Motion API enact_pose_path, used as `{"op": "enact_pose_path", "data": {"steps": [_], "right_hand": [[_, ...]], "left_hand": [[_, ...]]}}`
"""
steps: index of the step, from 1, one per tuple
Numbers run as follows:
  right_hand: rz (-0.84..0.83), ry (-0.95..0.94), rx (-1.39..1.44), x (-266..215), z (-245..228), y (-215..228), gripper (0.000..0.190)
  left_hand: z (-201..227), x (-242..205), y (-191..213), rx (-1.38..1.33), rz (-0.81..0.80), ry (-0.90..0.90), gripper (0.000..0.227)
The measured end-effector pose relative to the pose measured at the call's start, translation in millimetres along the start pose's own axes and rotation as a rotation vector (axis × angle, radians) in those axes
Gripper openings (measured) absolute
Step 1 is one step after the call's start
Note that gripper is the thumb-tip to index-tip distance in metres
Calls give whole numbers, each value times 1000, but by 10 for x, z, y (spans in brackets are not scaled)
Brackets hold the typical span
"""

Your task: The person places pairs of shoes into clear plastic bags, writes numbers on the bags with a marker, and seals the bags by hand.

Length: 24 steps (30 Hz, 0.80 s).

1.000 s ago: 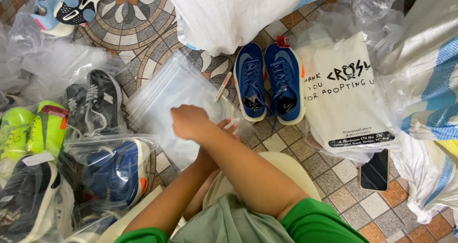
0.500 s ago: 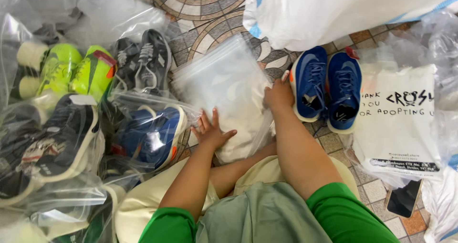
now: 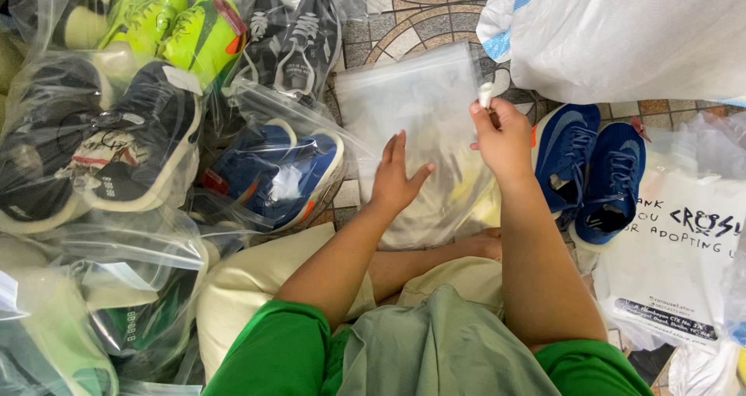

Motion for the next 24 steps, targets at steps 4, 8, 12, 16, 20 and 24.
{"op": "enact_pose_path", "data": {"steps": [4, 8, 12, 16, 20, 24], "right_hand": [[-29, 35, 356, -167, -370, -79, 22], [-62, -3, 365, -325, -593, -47, 25], [-153, -63, 378, -481, -616, -121, 37], [-99, -102, 497, -501, -413, -173, 36], [-60, -63, 636, -552, -586, -178, 39], [53, -223, 703, -356, -452, -173, 30]], "left_hand": [[395, -268, 136, -288, 62, -318, 64], [421, -346, 49, -281, 22, -234, 45], [602, -694, 196, -18, 16, -270, 57], [748, -999, 323, -346, -238, -192, 52], [628, -1020, 126, -840, -464, -173, 46], [470, -1121, -12, -1243, -840, -54, 48]]}}
Point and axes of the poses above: each hand's wrist, its own x-axis towards the middle knuckle, its own y-axis out of the back of the hand, z = x × y, the point moved 5 cm from there along x, towards the middle knuckle, and after that the axes turned 12 degrees about y, right-handed, at the moved point
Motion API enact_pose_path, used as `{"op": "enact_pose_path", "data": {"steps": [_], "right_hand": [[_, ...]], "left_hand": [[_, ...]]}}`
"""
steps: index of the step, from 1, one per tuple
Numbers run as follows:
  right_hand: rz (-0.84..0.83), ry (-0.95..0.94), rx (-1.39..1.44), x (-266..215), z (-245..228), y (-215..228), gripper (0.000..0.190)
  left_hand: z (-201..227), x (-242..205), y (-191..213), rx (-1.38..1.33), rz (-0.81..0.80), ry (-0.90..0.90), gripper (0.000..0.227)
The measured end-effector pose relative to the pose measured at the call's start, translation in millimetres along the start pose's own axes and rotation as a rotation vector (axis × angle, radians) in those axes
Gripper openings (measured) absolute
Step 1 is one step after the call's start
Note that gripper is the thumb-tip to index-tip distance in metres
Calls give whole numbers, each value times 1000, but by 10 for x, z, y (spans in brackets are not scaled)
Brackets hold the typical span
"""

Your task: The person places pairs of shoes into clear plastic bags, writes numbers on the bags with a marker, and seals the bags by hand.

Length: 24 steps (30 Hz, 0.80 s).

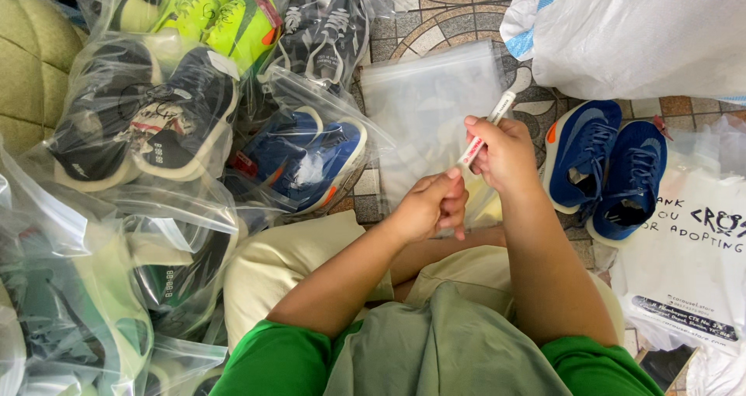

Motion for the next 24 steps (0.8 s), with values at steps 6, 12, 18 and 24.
{"op": "enact_pose_path", "data": {"steps": [6, 12, 18, 24], "right_hand": [[548, -50, 332, 300, -511, 1051, 29], [288, 79, -128, 346, 141, 481, 22], [35, 309, -648, 225, 720, -86, 11], [-88, 411, -846, 147, 950, -256, 20]], "left_hand": [[256, -407, -59, 49, -207, 318, 41], [307, 216, 1105, 1404, 675, 294, 49], [126, 292, 1413, 1711, 672, 534, 74], [-52, 339, 1341, 1760, 612, 509, 79]]}}
Point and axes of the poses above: each hand's wrist, its own x-axis towards the middle knuckle, its own y-axis out of the back of the hand, z = x × y, the point moved 5 cm from there along x, towards the middle knuckle, and after that the axes turned 12 degrees about y, right-handed, at the moved point
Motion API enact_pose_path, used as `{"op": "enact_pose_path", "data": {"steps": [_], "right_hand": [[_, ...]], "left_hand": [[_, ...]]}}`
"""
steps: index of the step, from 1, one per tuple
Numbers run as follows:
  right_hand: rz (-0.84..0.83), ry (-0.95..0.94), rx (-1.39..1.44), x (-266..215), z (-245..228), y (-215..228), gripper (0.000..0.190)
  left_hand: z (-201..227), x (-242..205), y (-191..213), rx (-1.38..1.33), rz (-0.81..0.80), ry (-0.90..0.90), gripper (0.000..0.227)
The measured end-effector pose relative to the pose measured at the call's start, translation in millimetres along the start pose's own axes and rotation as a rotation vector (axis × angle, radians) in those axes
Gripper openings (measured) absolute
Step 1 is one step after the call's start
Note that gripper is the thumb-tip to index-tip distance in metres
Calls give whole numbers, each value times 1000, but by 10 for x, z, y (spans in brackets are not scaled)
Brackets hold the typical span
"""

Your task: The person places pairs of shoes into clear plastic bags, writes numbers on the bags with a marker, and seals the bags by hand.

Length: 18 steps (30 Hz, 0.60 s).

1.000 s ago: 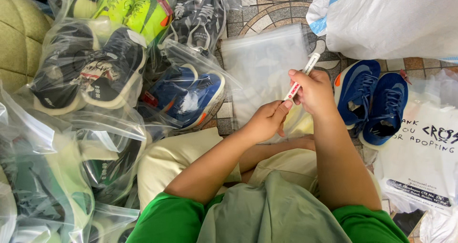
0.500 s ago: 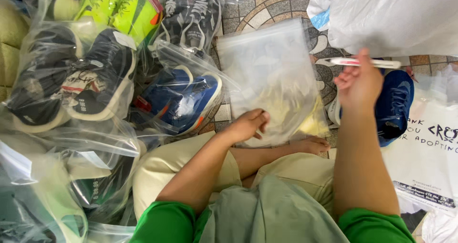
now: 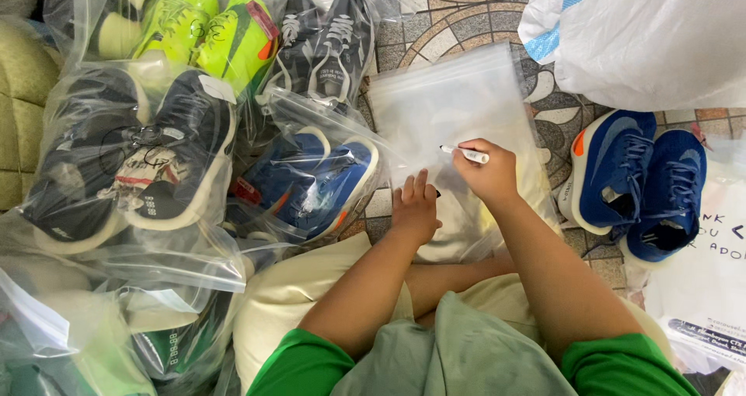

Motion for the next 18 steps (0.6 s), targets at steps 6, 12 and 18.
{"op": "enact_pose_path", "data": {"steps": [6, 12, 18], "right_hand": [[-111, 111, 18, -51, -33, -52, 20], [-173, 189, -8, -48, -51, -84, 19], [-194, 92, 2, -99, 24, -70, 19]], "left_hand": [[36, -26, 21, 1, 45, 5, 78], [36, -3, 21, -20, 61, 10, 80], [41, -1, 11, -3, 53, 18, 82]]}}
Point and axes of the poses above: each hand's wrist, its own x-axis towards the middle knuckle, its own y-axis out of the back of the hand, z = x × y, the point moved 5 cm from there along x, towards the middle knuckle, and after that the axes turned 12 degrees about y, right-handed, at the moved point
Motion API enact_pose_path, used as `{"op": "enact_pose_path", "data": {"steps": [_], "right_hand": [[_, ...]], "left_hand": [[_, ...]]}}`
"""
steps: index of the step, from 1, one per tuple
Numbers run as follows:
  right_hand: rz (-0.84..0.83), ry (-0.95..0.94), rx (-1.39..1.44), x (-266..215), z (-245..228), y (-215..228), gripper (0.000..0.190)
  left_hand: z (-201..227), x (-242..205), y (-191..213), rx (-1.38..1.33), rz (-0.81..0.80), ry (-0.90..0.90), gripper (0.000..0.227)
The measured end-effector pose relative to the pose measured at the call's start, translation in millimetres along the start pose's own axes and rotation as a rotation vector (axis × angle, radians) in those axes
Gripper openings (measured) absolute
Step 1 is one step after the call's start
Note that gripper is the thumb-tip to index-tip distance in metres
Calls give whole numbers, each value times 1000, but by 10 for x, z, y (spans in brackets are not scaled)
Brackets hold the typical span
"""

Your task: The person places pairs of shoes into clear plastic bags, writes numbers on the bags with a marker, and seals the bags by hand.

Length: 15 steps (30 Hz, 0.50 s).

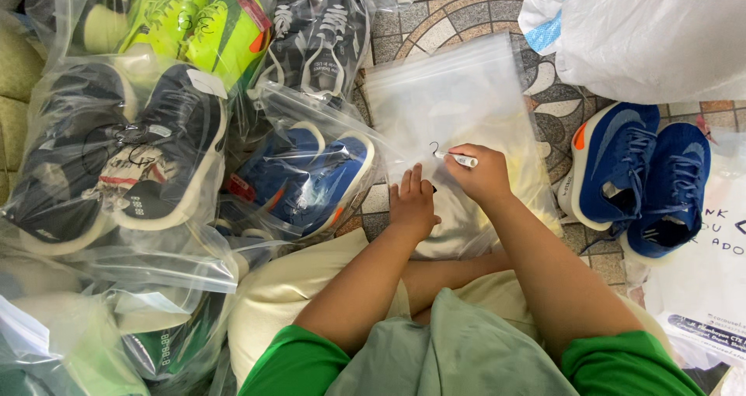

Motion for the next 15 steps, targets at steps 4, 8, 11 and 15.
{"op": "enact_pose_path", "data": {"steps": [4, 8, 11, 15], "right_hand": [[10, -11, -56, 12, 19, 50, 16], [-9, -52, -54, -83, 9, -18, 15], [-17, -20, 11, -87, -39, -44, 13], [71, -51, -53, -25, 56, 92, 14]], "left_hand": [[-6, -1, -14, -8, 10, -5, 81], [-13, 18, -26, -7, -7, 4, 84], [-6, 11, -18, -7, 2, 0, 83], [-14, 26, -37, -16, -23, 11, 83]]}}
Point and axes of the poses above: each hand's wrist, its own x-axis towards the middle knuckle, its own y-axis out of the back of the hand, z = x × y, the point moved 5 cm from there along x, towards the middle knuckle, and after that the axes turned 12 degrees about y, right-handed, at the moved point
